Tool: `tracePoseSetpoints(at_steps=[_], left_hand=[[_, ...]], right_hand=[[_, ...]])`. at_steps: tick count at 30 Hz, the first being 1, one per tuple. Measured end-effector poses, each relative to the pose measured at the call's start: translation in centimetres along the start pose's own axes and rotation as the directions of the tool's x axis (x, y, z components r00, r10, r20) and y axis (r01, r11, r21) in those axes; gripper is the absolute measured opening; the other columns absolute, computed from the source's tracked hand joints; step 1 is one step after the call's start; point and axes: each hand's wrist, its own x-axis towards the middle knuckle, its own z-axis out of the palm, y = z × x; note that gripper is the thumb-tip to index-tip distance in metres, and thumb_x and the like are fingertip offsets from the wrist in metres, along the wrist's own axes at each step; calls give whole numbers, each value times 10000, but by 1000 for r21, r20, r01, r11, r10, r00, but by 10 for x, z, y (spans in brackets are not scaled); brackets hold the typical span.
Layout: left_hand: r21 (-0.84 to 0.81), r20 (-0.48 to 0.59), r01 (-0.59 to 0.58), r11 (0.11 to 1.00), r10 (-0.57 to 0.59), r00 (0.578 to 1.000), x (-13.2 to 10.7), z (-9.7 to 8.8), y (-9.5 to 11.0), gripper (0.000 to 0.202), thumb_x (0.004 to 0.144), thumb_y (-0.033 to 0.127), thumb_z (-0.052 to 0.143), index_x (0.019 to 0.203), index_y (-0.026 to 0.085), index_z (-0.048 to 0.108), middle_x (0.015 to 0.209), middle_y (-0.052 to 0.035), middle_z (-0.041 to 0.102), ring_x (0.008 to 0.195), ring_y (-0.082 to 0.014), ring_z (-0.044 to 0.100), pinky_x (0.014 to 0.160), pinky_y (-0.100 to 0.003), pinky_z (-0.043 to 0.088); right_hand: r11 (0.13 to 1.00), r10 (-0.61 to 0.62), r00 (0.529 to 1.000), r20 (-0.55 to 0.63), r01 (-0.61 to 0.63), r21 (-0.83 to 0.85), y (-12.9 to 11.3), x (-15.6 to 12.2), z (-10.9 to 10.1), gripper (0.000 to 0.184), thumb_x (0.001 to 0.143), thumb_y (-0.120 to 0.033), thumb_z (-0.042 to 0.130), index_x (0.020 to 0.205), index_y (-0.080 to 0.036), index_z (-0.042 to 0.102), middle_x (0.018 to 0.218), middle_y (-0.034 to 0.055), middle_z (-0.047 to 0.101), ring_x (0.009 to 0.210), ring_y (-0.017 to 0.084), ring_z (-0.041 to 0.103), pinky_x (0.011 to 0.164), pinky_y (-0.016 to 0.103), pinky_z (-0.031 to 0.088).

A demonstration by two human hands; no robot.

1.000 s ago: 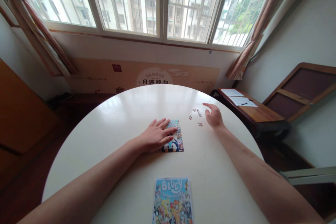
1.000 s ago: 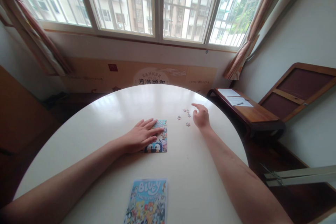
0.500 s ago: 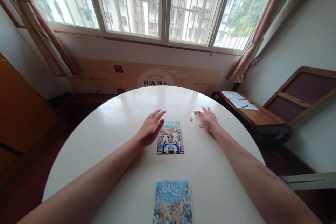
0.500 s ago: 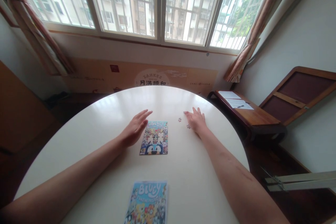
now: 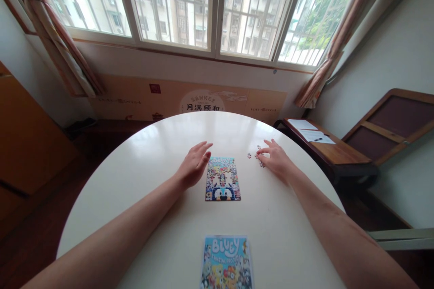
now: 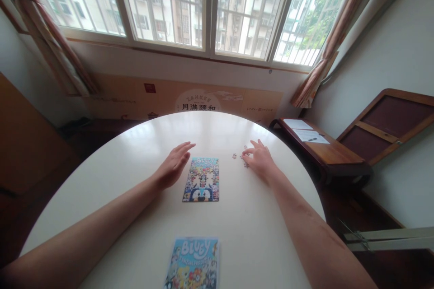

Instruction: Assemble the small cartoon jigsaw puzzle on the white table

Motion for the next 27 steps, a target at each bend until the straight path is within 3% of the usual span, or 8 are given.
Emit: tracePoseSetpoints(at_steps=[9,13,18,23,27], left_hand=[[-29,-6,-6,1000,6,1000,1,2,-1,721,1014,631,142,1421,188,539,1485,-128,523,1421,-293,415,1179,-542,344],[-44,14,-14,999,14,1000,2,3,-1,768,1002,661,122,1416,164,536,1483,-149,516,1423,-287,406,1185,-532,323],[-64,7,-41,997,42,999,4,6,1,764,997,676,111,1412,184,523,1488,-131,511,1433,-274,386,1195,-526,294],[-82,18,-46,996,47,999,6,7,3,761,999,678,115,1403,182,528,1474,-126,527,1424,-271,395,1194,-514,295],[-91,-6,-55,994,55,998,6,7,3,724,1005,667,133,1399,204,527,1466,-109,537,1412,-269,406,1189,-511,306]], right_hand=[[997,-42,999,31,44,-61,-4,-3,-5,225,901,-341,620,1013,-267,801,1472,117,543,1476,401,306,1147,615,291],[991,-87,996,21,89,-104,-5,-5,-8,182,852,-344,679,954,-260,804,1434,108,577,1452,397,350,1142,591,312],[989,-122,991,50,126,-82,1,-1,-11,153,840,-308,664,893,-228,784,1330,109,636,1390,330,447,1178,527,294],[1000,-17,991,134,19,-12,-4,-1,-14,108,802,-249,657,820,-203,753,1202,91,676,1336,321,488,1196,468,267],[999,42,985,167,-40,-16,-10,-3,-18,86,754,-196,653,793,-193,731,1187,91,671,1372,364,428,1175,464,287]])
